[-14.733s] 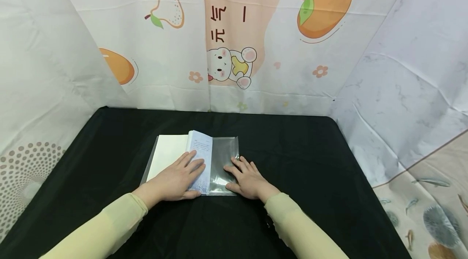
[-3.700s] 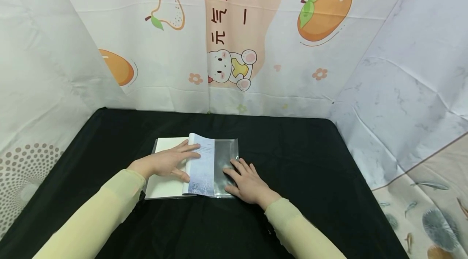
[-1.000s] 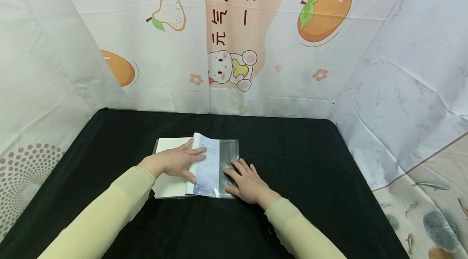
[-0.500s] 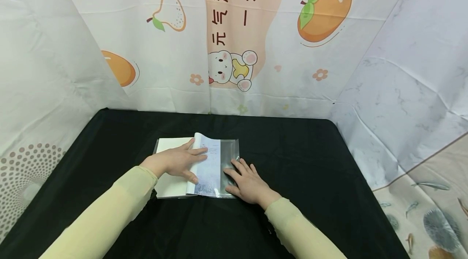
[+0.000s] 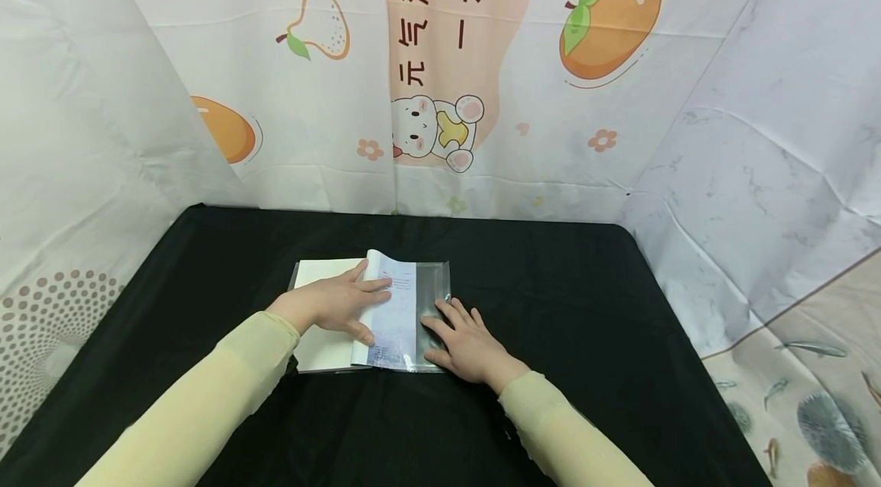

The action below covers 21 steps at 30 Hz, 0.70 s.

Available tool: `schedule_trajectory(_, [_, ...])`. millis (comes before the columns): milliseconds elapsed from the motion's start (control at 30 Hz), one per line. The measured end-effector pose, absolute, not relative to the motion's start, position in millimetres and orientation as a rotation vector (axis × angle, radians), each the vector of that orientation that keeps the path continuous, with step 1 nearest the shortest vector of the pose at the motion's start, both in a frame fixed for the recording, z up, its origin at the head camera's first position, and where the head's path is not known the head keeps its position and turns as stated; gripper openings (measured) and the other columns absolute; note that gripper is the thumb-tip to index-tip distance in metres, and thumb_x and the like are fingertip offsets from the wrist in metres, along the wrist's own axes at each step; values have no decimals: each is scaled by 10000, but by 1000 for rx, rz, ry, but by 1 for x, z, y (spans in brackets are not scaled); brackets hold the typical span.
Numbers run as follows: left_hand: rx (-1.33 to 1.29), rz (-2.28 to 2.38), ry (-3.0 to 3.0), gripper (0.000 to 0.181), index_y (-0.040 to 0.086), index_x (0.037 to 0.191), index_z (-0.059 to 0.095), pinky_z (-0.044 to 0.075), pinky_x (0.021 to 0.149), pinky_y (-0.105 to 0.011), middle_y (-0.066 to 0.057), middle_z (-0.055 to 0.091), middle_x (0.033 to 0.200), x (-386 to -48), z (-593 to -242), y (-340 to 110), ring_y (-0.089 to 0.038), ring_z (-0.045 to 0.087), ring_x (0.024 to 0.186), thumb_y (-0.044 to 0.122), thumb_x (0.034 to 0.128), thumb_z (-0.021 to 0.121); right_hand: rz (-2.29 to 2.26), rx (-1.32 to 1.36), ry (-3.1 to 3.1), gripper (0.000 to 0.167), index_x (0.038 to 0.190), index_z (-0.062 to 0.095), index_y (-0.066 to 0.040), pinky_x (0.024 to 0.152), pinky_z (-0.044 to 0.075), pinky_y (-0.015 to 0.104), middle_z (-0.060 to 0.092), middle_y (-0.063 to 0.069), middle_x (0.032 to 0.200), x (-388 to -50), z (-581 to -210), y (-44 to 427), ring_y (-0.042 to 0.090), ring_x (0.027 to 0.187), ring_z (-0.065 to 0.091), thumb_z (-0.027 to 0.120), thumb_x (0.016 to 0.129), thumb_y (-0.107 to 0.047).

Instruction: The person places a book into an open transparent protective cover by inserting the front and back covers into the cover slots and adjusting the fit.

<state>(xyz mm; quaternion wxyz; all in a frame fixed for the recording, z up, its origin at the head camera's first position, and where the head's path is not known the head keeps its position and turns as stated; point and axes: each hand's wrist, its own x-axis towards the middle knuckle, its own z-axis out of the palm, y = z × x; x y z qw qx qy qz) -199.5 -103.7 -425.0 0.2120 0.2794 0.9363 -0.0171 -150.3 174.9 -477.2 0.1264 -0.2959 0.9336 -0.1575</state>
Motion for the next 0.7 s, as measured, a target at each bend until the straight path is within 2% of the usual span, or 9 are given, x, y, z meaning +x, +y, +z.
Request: schedule_trajectory(700, [793,-99,2600,958,324,1591,381,328,1197,-508,125,201,1698,-200,-425,-98,-364,7,1583,746,785,681,-456,-840,2713,560,1542,456,-175,1183,185,690,233,167,1671,-150,-477,175,437,1550,143,572,1044,-406])
